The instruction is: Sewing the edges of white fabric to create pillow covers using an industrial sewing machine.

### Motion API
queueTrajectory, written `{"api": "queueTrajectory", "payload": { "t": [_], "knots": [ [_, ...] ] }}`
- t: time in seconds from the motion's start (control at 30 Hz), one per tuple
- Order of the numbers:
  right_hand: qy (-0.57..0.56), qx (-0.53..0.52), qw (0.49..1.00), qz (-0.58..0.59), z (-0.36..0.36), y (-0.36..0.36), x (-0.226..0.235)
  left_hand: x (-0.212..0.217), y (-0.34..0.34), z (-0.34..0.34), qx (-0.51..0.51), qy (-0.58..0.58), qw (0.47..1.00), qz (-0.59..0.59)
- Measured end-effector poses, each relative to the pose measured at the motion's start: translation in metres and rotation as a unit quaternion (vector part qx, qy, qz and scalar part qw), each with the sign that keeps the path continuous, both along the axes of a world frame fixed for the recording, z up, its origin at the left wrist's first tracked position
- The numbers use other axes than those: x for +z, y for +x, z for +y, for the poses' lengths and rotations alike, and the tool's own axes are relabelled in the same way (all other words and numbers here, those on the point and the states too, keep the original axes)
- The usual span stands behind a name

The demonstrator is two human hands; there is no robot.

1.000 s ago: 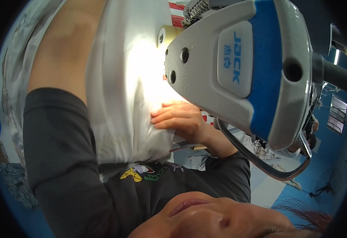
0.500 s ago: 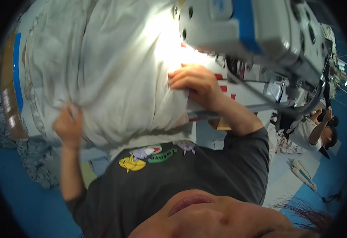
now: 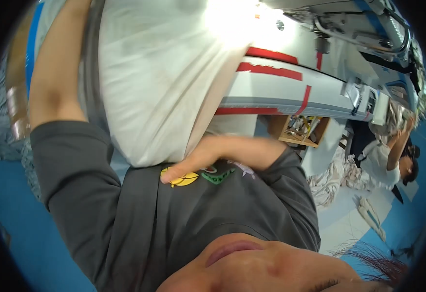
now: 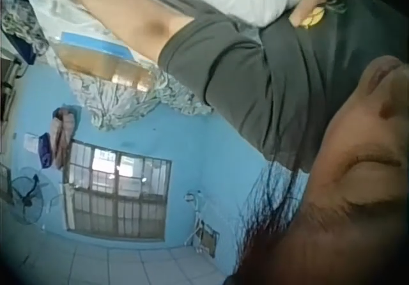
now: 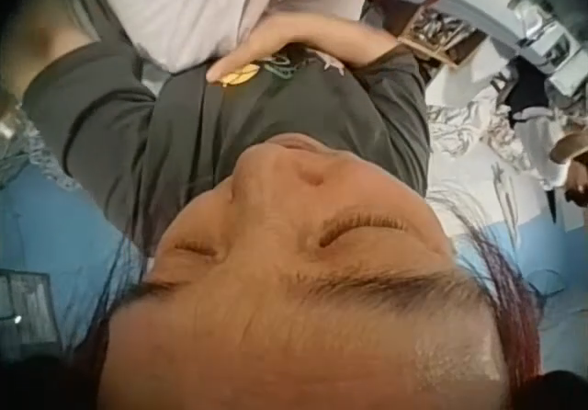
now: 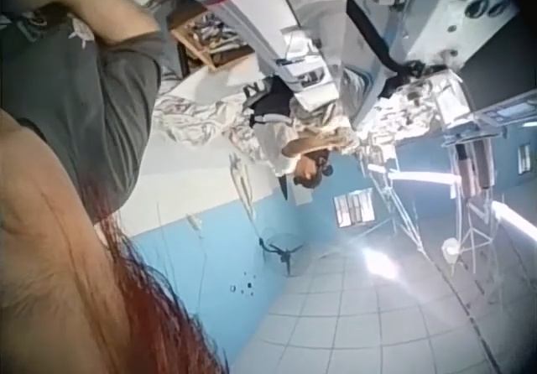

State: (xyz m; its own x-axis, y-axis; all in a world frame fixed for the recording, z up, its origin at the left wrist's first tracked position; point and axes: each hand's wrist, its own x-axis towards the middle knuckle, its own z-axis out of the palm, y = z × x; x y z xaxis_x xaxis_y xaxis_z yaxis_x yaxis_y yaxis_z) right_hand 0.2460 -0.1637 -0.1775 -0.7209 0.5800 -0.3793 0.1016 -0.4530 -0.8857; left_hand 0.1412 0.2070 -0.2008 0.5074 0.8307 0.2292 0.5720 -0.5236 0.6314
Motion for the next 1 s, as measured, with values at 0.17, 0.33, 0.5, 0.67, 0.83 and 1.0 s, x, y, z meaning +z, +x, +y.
{"api": "queueTrajectory", "payload": {
  "t": [0.17,0.33,0.5,0.67,0.83,1.0],
  "knots": [
    [0.127,-0.143,0.979,-0.070,0.020,0.037,-0.074,0.078,-0.096,-0.209,-0.123,0.188,0.970,-0.092],
    [0.207,-0.241,0.945,-0.085,0.007,0.063,-0.076,-0.054,-0.139,-0.388,0.118,0.050,0.991,-0.027],
    [0.254,-0.378,0.884,0.104,0.011,0.065,-0.007,-0.154,-0.242,-0.388,0.196,0.038,0.966,0.162],
    [0.158,-0.404,0.750,0.500,-0.020,0.052,0.048,0.066,-0.394,-0.334,0.327,0.309,0.884,0.126],
    [0.134,-0.116,0.967,0.184,-0.047,-0.066,0.047,0.198,-0.325,-0.246,0.221,0.174,0.912,0.300],
    [-0.214,-0.251,0.928,0.174,-0.050,-0.023,0.033,0.080,-0.177,-0.248,-0.019,-0.086,0.992,0.090]
  ]
}}
